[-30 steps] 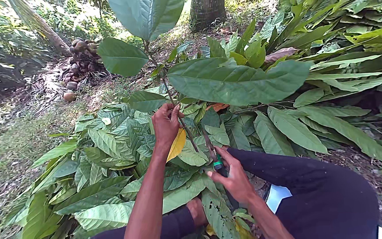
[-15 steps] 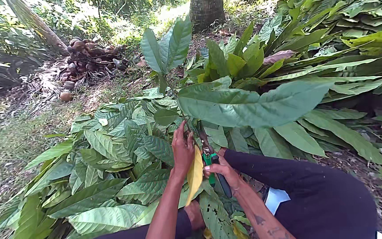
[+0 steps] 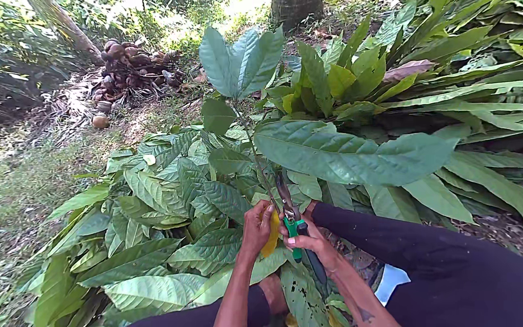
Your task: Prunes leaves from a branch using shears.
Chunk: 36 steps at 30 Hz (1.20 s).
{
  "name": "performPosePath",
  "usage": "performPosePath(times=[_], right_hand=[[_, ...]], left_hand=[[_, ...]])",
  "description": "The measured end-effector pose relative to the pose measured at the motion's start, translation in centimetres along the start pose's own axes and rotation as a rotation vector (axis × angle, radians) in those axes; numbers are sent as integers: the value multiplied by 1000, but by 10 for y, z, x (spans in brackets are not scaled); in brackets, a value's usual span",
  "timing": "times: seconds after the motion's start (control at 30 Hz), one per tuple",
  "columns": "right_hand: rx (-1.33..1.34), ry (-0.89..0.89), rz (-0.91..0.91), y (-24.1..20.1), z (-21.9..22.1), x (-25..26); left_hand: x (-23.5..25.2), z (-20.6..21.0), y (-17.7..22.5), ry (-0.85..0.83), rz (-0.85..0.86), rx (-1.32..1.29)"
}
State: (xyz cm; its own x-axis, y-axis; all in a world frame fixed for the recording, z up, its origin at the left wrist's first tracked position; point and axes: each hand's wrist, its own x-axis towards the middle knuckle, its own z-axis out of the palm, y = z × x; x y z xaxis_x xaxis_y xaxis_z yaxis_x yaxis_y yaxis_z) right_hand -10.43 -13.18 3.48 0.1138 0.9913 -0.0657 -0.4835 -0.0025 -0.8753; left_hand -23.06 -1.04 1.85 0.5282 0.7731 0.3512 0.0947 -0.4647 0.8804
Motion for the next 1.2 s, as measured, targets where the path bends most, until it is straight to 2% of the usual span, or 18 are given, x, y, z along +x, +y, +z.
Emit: performPosePath(times=[0.1,0.13,0.23,0.3,0.37,0.47,0.57,0.77,0.9,1.0,1.1,1.17,1.2], right_hand=[[8,-16,11,-4,1,-4],[45,-28,4,-3,1,-4],[192,-142,-27,6,3,1],[259,-222,-33,12,9,6],[286,-253,-11,15,20,5],[219,-289,-49,19,18,2],[182,-188,-38,18,8,-8],[689,207,250,35,3,-55],[834,362,450,48,8,-81],[922,275,333,32,20,-70],[922,2,117,5,36,-59],[840,-154,146,-9,49,-65],[741,-176,196,-12,57,-71]], left_hand=[[-8,-39,-13,273,-175,219],[-14,-55,-21,298,-256,340],[-33,-79,-31,44,-343,394],[-34,-64,-10,-24,-293,168],[-32,-41,15,-42,-267,-230],[-18,-15,36,27,-307,-538],[-9,-11,30,48,-323,-607],[-4,-15,8,103,-291,-649],[-6,-16,-2,178,-373,-718],[-4,-9,-2,287,-417,-770],[-4,-8,-1,358,-382,-775],[0,-9,2,372,-355,-785],[1,-8,2,374,-337,-780]])
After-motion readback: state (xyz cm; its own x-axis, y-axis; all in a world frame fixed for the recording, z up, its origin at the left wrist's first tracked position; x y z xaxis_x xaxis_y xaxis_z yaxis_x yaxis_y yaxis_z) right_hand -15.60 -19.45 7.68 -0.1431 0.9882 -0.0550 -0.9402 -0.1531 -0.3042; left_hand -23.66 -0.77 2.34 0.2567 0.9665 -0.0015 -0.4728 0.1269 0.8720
